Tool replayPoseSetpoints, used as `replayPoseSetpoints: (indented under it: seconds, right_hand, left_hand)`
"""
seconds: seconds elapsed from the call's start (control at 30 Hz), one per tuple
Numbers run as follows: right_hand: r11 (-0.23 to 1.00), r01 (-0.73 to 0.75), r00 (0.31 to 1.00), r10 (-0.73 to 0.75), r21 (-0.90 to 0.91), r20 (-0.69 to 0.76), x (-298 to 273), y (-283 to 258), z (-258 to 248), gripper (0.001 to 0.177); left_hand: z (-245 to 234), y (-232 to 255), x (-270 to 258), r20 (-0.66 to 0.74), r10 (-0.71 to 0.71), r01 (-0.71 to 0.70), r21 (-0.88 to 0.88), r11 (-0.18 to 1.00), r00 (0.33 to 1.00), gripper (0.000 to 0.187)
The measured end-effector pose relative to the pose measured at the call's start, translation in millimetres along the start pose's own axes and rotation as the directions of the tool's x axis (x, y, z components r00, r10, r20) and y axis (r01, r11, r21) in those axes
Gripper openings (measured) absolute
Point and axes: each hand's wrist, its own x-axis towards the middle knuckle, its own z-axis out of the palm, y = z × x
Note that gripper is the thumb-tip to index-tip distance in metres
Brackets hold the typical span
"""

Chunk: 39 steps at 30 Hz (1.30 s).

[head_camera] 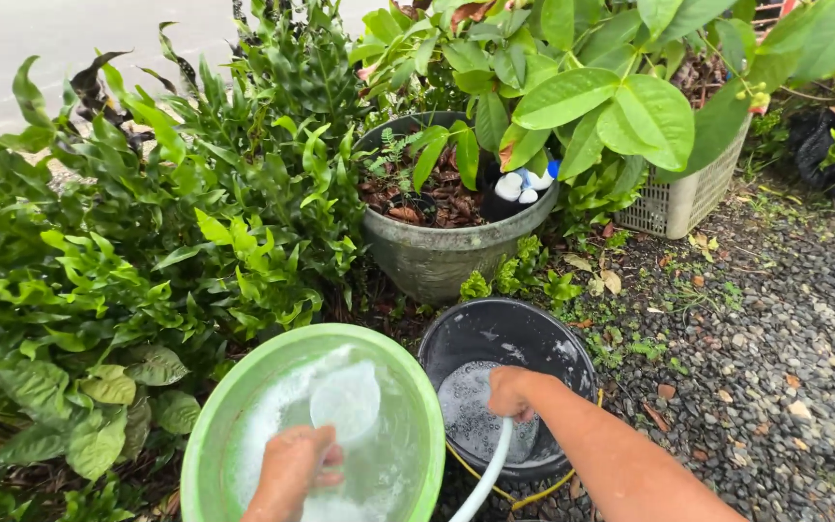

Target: Washing and rinsing items in buckets of soapy water in an outdoor garden area.

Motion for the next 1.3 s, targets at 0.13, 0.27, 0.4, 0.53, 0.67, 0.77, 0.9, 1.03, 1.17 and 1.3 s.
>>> replayPoseSetpoints:
  seconds: [0.13, 0.27, 0.4, 0.53, 0.67, 0.77, 0.9, 1.03, 1.17, 1.3]
  right_hand:
    - [0.994, 0.026, 0.998, -0.033, -0.111, -0.061, -20.9, -14.9, -7.8, 0.021]
    - [0.996, 0.02, 0.997, -0.027, -0.092, -0.075, -24.5, -19.6, -8.2, 0.02]
    - [0.987, 0.046, 0.996, -0.057, -0.154, -0.068, -25.5, -16.0, -6.4, 0.024]
    - [0.954, 0.107, 0.988, -0.132, -0.279, -0.074, -16.8, -10.1, -5.6, 0.023]
    - [0.923, 0.142, 0.982, -0.176, -0.358, -0.065, -4.2, 0.2, -1.0, 0.022]
    - [0.881, 0.177, 0.973, -0.223, -0.44, -0.055, 4.3, 5.3, 0.6, 0.022]
    - [0.811, 0.226, 0.957, -0.289, -0.54, -0.033, 6.8, 4.4, 1.1, 0.022]
    - [0.827, 0.215, 0.952, -0.296, -0.519, -0.078, -11.7, -2.3, 1.6, 0.021]
    - [0.838, 0.284, 0.879, -0.422, -0.465, -0.224, 0.5, 6.8, 7.1, 0.019]
    - [0.87, 0.253, 0.899, -0.373, -0.423, -0.229, 17.9, 13.2, 9.1, 0.019]
  left_hand:
    - [19.4, 73.6, -57.2, -0.019, 0.226, -0.22, 0.15, 0.964, 0.974, 0.034]
    - [56.0, 132.1, -91.3, 0.027, 0.414, -0.366, 0.522, 0.771, 0.91, 0.043]
    - [97.6, 153.0, -95.0, 0.136, 0.656, -0.546, 0.69, 0.475, 0.743, 0.041]
    - [131.7, 172.8, -114.4, 0.2, 0.607, -0.516, 0.754, 0.405, 0.769, 0.039]
    - [152.2, 171.7, -112.8, 0.261, 0.622, -0.546, 0.772, 0.325, 0.738, 0.038]
    - [162.1, 167.9, -115.4, 0.318, 0.679, -0.6, 0.767, 0.226, 0.662, 0.035]
    - [168.2, 154.5, -113.8, 0.445, 0.748, -0.688, 0.725, 0.022, 0.492, 0.024]
    - [170.6, 142.6, -112.8, 0.639, 0.7, -0.685, 0.666, -0.295, 0.32, 0.025]
    - [162.5, 144.9, -122.4, 0.711, 0.683, -0.659, 0.595, -0.459, 0.165, 0.02]
    - [135.2, 148.8, -130.6, 0.632, 0.773, -0.671, 0.598, -0.439, 0.057, 0.015]
